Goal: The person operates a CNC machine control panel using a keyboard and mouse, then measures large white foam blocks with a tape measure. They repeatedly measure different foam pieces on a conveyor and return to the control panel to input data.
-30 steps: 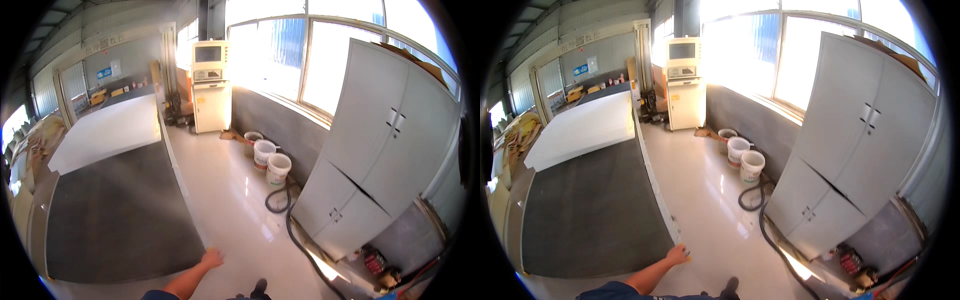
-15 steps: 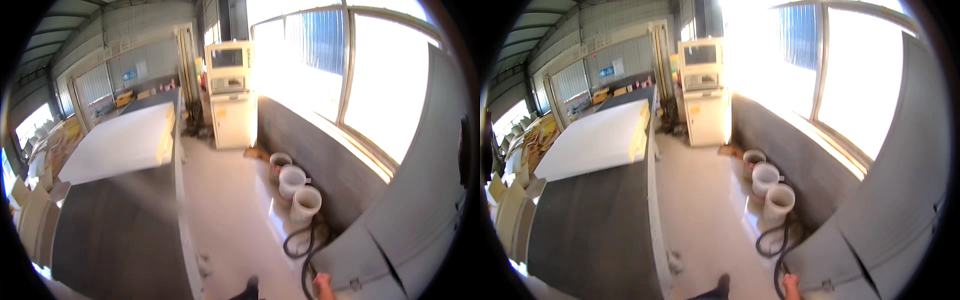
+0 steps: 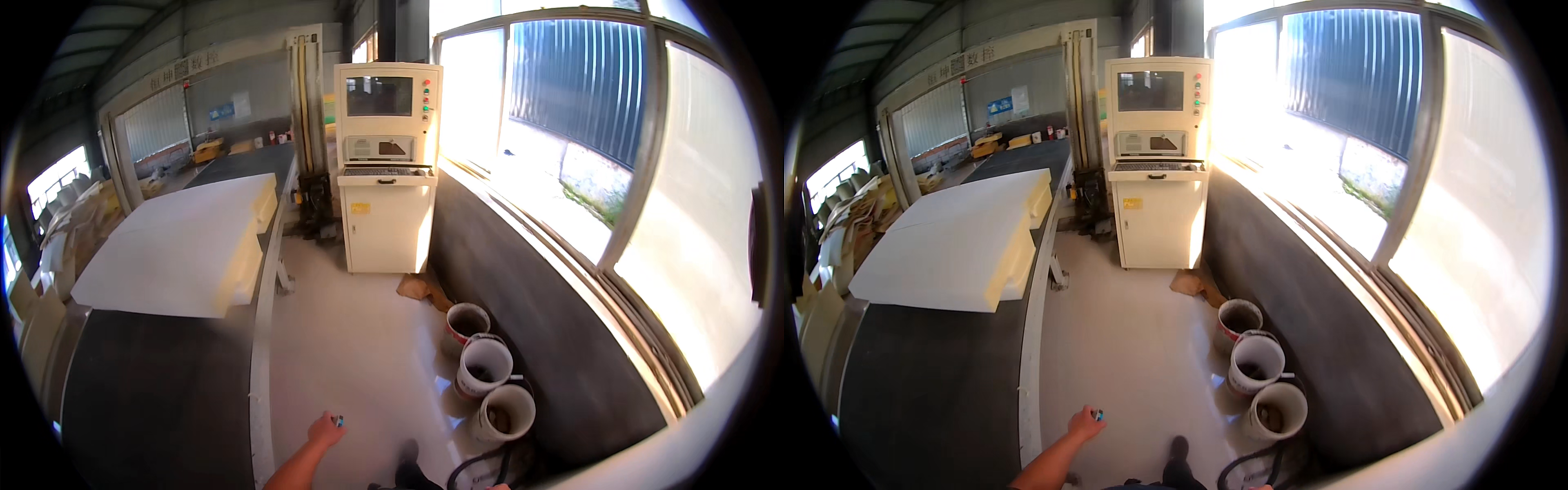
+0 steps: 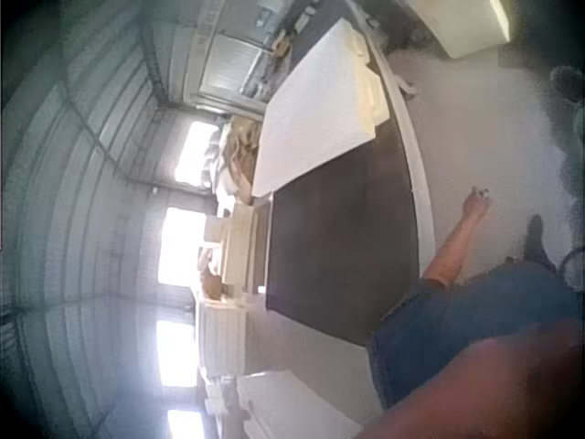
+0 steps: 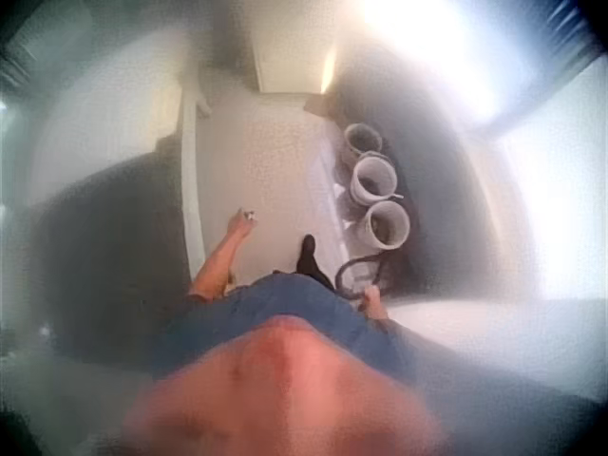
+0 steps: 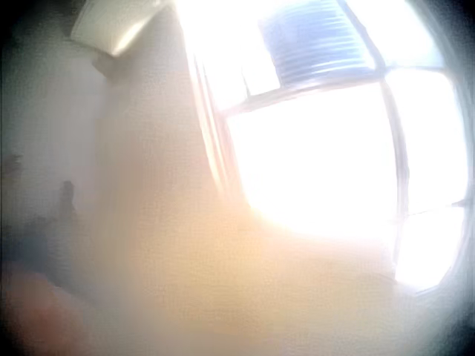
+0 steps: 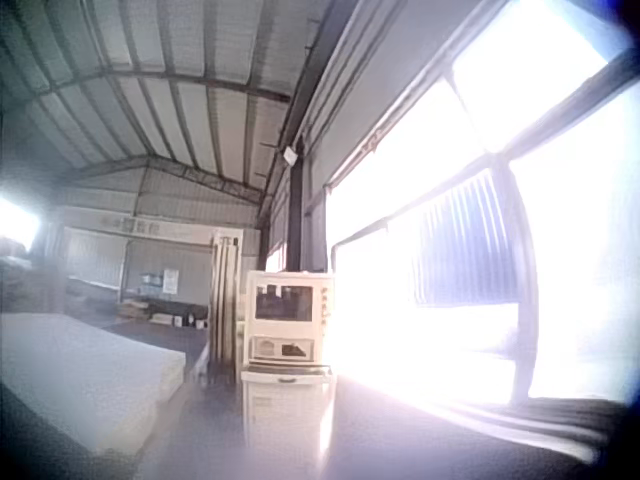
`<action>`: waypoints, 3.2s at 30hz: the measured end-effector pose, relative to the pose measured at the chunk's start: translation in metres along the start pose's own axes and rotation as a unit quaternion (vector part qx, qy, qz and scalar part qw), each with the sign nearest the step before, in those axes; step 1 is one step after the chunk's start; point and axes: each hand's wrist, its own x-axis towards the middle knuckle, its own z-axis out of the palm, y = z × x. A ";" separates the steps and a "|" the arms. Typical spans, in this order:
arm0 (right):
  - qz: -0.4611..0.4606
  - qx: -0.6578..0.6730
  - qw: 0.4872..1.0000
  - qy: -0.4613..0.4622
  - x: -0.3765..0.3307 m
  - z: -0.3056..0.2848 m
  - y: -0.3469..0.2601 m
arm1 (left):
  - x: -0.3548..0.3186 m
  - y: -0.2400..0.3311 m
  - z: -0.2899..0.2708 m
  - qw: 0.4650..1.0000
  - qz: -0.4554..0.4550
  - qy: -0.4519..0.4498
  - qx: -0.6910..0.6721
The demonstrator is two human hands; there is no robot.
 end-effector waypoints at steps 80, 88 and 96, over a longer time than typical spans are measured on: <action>-0.565 -0.227 0.740 0.285 0.479 -0.212 -1.526 | 1.054 0.524 -0.498 0.890 0.047 0.404 -0.205; -0.565 -0.238 0.738 0.282 0.477 -0.213 -1.526 | 1.055 0.523 -0.498 0.888 0.045 0.414 -0.195; -0.565 -0.241 0.735 0.288 0.480 -0.213 -1.525 | 1.057 0.524 -0.496 0.888 0.042 0.413 -0.199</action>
